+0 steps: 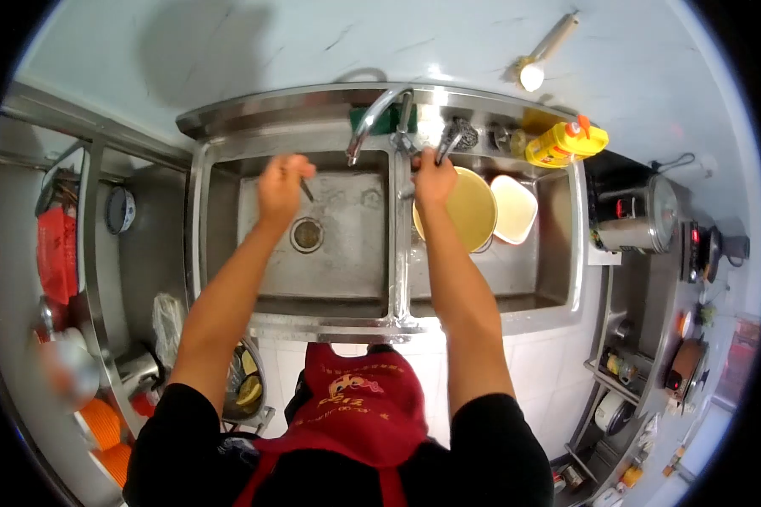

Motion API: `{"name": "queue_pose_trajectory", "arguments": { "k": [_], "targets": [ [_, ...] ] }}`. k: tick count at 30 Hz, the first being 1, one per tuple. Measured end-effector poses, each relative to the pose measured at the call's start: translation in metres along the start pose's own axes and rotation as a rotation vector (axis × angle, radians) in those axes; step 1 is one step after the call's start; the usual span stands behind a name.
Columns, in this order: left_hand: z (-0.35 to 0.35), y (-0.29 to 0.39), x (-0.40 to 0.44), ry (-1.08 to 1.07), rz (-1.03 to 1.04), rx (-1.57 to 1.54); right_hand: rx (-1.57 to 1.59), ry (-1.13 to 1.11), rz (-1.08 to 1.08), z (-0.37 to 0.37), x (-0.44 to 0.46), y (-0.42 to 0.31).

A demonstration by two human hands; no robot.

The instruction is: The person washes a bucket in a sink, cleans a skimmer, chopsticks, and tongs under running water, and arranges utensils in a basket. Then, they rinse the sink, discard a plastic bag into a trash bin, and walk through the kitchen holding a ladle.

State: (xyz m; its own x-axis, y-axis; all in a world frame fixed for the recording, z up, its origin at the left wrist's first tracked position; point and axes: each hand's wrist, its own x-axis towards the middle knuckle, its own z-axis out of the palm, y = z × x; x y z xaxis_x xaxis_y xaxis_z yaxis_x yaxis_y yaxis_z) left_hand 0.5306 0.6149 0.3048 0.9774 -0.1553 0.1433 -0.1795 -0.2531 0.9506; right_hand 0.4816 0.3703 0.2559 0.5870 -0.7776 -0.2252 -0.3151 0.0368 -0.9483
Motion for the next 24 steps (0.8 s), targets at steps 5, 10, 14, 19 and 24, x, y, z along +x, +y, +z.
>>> {"name": "queue_pose_trajectory", "arguments": {
  "k": [5, 10, 14, 19, 24],
  "targets": [
    [-0.083, 0.117, 0.021, 0.325, 0.650, -0.097, 0.344, -0.040, 0.106, -0.060, -0.075, 0.018],
    [-0.082, 0.075, 0.002, 0.472, 0.712, 0.284, 0.318, -0.085, 0.209, -0.106, -0.157, 0.022],
    [-0.048, -0.161, -0.071, 0.231, -0.800, -0.053, 0.261, -0.198, 0.163, -0.115, -0.193, 0.022],
    [-0.023, -0.095, -0.119, 0.010, -0.842, -0.443, 0.256, -0.298, -0.012, -0.087, -0.191, 0.020],
    [-0.009, -0.080, -0.146, 0.034, -1.030, -0.952, 0.456, -0.252, 0.061, 0.010, -0.180, 0.011]
  ]
}}
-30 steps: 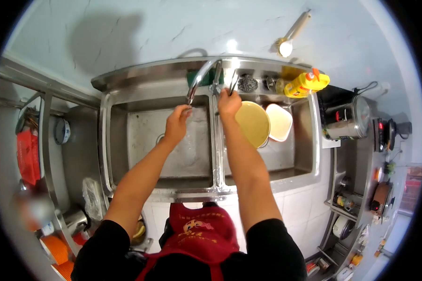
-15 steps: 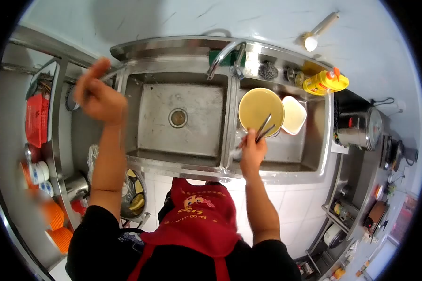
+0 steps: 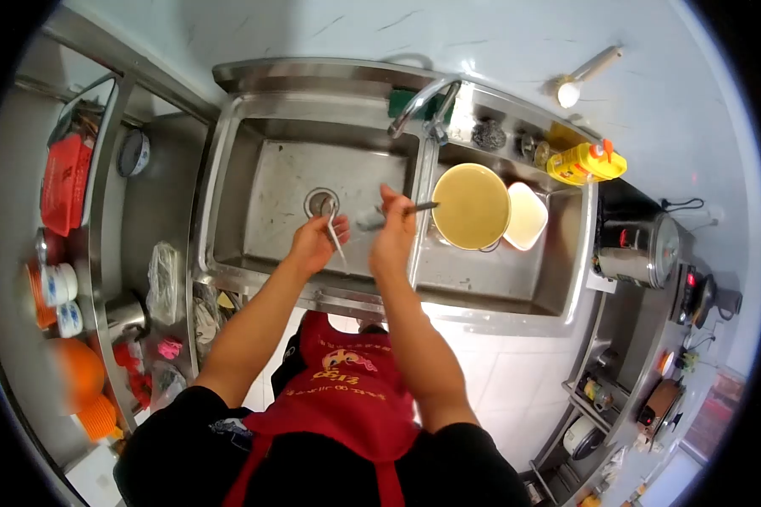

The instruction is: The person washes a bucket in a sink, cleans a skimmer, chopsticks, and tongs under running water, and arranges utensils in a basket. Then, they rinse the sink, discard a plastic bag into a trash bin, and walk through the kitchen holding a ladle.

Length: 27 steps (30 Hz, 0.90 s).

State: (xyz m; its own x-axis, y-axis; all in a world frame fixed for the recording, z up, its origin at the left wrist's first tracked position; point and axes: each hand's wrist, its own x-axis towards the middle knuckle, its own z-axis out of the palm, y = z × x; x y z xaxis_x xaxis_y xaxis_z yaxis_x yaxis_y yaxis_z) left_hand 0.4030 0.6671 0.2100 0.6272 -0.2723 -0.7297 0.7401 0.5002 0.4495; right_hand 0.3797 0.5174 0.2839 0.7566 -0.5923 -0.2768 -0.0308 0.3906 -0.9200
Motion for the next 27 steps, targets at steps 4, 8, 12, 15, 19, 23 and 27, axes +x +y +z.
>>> {"name": "queue_pose_trajectory", "arguments": {
  "k": [4, 8, 12, 15, 19, 23, 27],
  "targets": [
    [0.022, 0.026, -0.035, -0.225, -0.014, -0.458, 0.091, -0.184, 0.004, 0.053, -0.018, 0.036],
    [-0.015, 0.027, -0.012, -0.165, 0.075, -0.362, -0.667, -0.503, -0.333, 0.048, -0.047, 0.053],
    [-0.044, 0.052, -0.012, -0.132, 0.170, -0.271, -0.667, -0.642, -0.203, 0.047, -0.068, 0.026],
    [-0.046, 0.083, -0.030, 0.002, 0.151, -0.306, -0.744, -0.633, -0.172, 0.040, -0.055, 0.039],
    [-0.074, 0.099, -0.035, 0.083, 0.131, -0.195, -1.131, -0.647, -0.019, 0.010, 0.003, 0.127],
    [-0.097, 0.111, -0.050, 0.087, 0.066, -0.001, -1.436, -0.826, -0.046, 0.023, 0.042, 0.220],
    [-0.107, 0.124, -0.063, 0.218, 0.060, 0.137, -1.541, -0.888, -0.215, 0.060, 0.064, 0.286]
  ]
}}
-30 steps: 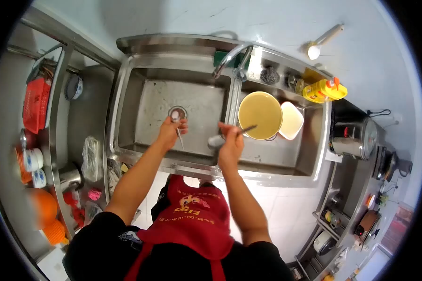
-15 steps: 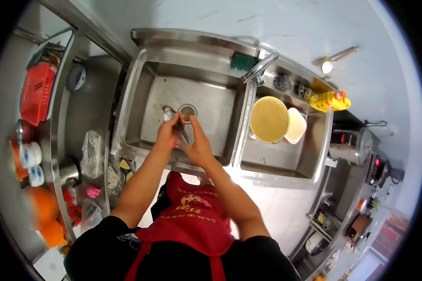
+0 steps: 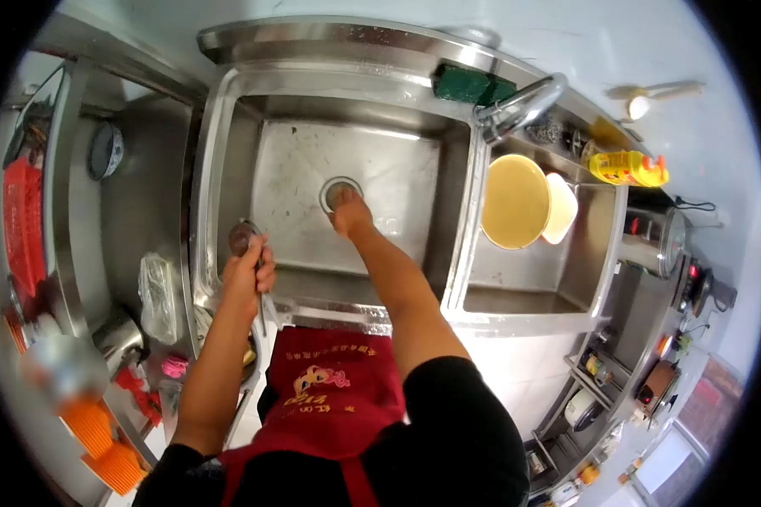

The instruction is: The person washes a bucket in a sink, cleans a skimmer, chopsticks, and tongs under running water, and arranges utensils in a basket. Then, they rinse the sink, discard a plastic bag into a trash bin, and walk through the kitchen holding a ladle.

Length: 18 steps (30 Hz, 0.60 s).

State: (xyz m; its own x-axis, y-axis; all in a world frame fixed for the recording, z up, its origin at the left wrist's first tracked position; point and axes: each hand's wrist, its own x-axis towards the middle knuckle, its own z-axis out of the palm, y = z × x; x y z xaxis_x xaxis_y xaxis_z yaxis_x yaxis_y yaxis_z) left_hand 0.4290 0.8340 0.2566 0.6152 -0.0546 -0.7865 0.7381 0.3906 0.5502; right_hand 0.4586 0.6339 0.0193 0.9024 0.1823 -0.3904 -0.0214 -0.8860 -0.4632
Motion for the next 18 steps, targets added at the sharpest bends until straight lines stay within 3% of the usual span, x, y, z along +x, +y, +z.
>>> {"name": "queue_pose_trajectory", "arguments": {
  "k": [1, 6, 8, 15, 18],
  "targets": [
    [-0.004, 0.003, -0.002, -0.002, -0.004, 0.009, -0.077, 0.074, -0.045, 0.010, 0.012, 0.001],
    [-0.032, 0.006, -0.007, -0.046, -0.049, 0.001, -0.052, -0.091, 0.038, 0.008, 0.023, -0.015],
    [-0.040, 0.008, -0.011, -0.069, -0.076, -0.023, -0.040, 0.086, 0.047, 0.029, 0.015, -0.012],
    [-0.047, 0.021, -0.011, -0.035, -0.078, 0.008, 0.006, 0.063, 0.103, 0.042, 0.012, -0.016],
    [-0.053, 0.025, -0.009, -0.037, -0.078, 0.021, -0.051, 0.236, 0.040, 0.049, 0.017, -0.017]
  ]
}}
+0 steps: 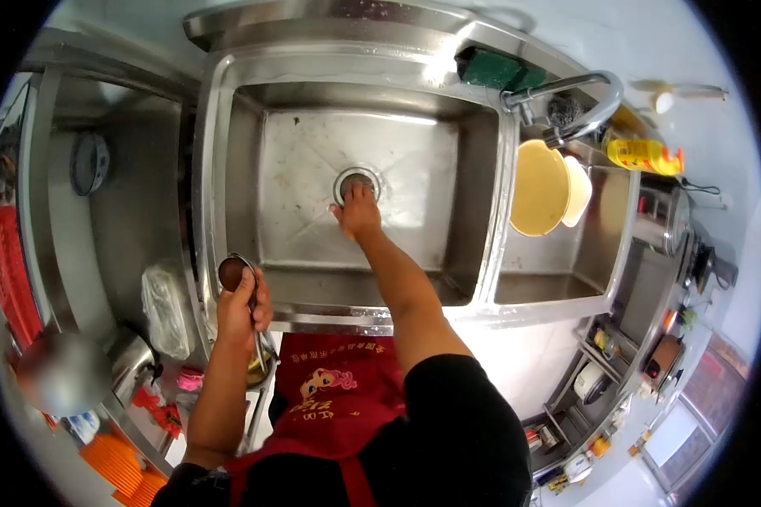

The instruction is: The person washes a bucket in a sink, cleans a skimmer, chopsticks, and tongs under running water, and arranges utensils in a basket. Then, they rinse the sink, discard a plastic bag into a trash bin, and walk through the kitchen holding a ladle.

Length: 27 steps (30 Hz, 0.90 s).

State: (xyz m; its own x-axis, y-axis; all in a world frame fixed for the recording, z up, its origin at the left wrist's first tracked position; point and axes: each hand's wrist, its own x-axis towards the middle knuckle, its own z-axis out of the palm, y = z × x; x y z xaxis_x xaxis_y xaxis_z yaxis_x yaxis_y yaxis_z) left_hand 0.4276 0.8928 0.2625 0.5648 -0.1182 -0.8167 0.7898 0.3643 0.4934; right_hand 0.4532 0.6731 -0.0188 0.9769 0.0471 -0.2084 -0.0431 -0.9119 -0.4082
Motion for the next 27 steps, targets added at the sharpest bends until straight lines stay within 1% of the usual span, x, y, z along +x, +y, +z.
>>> {"name": "queue_pose_trajectory", "arguments": {
  "k": [2, 6, 8, 12, 14, 15, 17, 18, 19, 21, 23, 25, 26, 27],
  "targets": [
    [-0.006, 0.001, -0.002, -0.004, -0.006, 0.011, -0.080, 0.061, 0.045, 0.011, -0.006, -0.009],
    [-0.011, 0.007, -0.002, -0.002, -0.014, -0.007, -0.011, 0.055, 0.073, 0.016, -0.008, -0.017],
    [-0.012, 0.010, -0.003, -0.014, -0.003, -0.005, 0.184, 0.082, 0.176, 0.017, -0.003, -0.017],
    [-0.019, 0.012, -0.001, -0.005, -0.027, -0.026, 0.267, 0.148, 0.244, 0.018, 0.019, -0.005],
    [-0.022, 0.009, -0.003, -0.005, -0.042, -0.044, 0.519, -0.003, 0.381, 0.011, 0.023, 0.005],
    [-0.022, 0.008, -0.004, -0.020, -0.046, -0.052, 0.518, -0.001, 0.379, 0.006, 0.021, 0.009],
    [-0.020, 0.007, -0.007, -0.040, -0.042, -0.061, 1.589, -0.566, 0.642, -0.010, 0.020, 0.015],
    [-0.017, 0.007, -0.010, -0.050, -0.045, -0.062, 1.741, -0.647, 0.631, -0.022, 0.013, 0.011],
    [-0.014, 0.007, -0.013, -0.061, -0.048, -0.061, 1.742, -0.640, 0.625, -0.036, 0.005, 0.008],
    [-0.005, 0.009, -0.022, -0.055, -0.061, -0.057, 1.878, -0.709, 0.609, -0.054, -0.010, 0.005],
    [0.002, 0.010, -0.024, -0.047, -0.068, -0.061, 1.863, -0.699, 0.605, -0.064, -0.013, 0.020],
    [0.003, 0.004, -0.022, -0.054, -0.057, -0.057, 1.181, -0.471, 0.501, -0.052, -0.008, 0.041],
    [0.002, 0.000, -0.023, -0.040, -0.067, -0.061, 1.162, -0.340, 0.549, -0.043, -0.001, 0.047],
    [0.002, -0.004, -0.021, -0.051, -0.050, -0.052, 0.824, -0.227, 0.428, -0.045, 0.007, 0.046]
  ]
}}
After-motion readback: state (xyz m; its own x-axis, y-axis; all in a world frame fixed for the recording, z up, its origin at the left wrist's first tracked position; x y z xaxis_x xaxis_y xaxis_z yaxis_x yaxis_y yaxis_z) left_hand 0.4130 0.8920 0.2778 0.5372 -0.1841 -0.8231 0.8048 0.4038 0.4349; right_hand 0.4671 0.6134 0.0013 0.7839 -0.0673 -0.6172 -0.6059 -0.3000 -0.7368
